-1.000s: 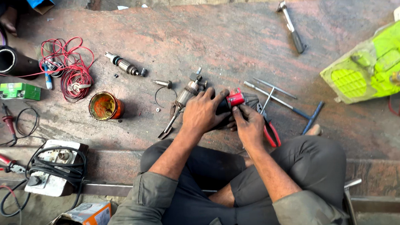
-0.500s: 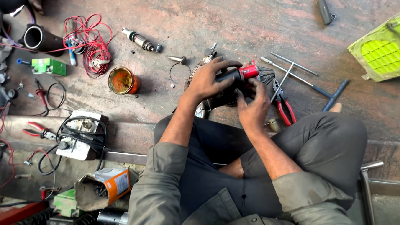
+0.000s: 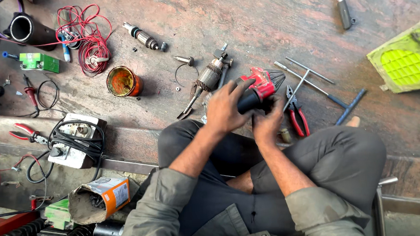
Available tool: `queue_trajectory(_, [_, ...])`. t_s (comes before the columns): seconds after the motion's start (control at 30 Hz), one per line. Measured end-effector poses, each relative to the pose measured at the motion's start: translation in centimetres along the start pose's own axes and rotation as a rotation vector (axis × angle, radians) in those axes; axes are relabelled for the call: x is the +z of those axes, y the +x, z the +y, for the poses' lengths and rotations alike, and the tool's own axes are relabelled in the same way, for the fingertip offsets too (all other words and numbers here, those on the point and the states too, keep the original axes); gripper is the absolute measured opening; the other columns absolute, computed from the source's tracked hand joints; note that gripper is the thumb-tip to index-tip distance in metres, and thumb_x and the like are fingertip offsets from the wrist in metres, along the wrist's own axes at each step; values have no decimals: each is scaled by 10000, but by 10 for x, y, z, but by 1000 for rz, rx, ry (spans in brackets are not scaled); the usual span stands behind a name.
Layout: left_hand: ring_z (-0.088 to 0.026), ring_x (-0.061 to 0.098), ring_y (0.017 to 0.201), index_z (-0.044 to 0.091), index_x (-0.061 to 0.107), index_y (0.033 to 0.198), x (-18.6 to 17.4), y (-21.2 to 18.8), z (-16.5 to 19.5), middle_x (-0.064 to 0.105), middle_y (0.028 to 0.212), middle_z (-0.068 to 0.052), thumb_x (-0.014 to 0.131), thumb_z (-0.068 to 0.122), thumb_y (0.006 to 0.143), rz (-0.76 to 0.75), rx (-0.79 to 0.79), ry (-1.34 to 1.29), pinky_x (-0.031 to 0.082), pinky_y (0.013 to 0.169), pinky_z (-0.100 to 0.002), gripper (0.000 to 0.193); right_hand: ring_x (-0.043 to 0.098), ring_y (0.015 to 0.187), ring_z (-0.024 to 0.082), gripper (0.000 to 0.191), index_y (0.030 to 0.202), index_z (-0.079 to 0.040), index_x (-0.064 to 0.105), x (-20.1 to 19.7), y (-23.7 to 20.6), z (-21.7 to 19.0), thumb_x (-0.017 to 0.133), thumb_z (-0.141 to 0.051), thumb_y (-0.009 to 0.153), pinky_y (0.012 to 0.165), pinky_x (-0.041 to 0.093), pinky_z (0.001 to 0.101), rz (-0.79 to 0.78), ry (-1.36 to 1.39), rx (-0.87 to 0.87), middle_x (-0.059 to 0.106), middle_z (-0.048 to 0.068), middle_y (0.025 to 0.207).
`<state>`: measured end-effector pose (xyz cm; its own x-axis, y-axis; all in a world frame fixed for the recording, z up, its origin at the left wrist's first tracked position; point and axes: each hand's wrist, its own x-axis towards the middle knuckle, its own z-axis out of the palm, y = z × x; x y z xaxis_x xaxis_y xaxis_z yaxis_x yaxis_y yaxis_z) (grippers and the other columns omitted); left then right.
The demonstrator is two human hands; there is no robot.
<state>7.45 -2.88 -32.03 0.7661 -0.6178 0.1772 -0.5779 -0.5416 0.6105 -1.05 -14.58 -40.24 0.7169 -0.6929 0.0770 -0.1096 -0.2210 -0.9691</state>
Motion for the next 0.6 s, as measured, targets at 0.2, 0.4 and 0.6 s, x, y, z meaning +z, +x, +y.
queue_trajectory(0.2, [-387, 608, 1094, 128, 560, 1366, 13, -2, 7, 592, 1136, -164, 903, 352, 626, 91, -151, 6, 522, 918, -491, 846, 655, 1033, 134, 443, 1153, -12, 519, -1, 14, 20, 587, 191, 765, 934, 562, 281, -60, 284, 86, 630, 63, 1085])
queue_trajectory(0.4, [-347, 586, 1064, 95, 594, 1331, 20, -20, 15, 596, 1112, -142, 879, 350, 712, 160, -128, 133, 493, 855, -488, 728, 656, 990, 120, 346, 1185, 12, 549, -14, 21, 16, 593, 149, 870, 893, 554, 267, -111, 354, 253, 661, 64, 1080])
queue_trajectory(0.6, [-315, 598, 1037, 89, 613, 1296, 31, -12, -1, 609, 1070, -109, 837, 347, 731, 170, -12, 173, 505, 862, -463, 661, 677, 889, 157, 352, 1251, 53, 567, -10, 20, -11, 553, 81, 900, 790, 546, 307, -133, -20, 208, 693, 103, 1009])
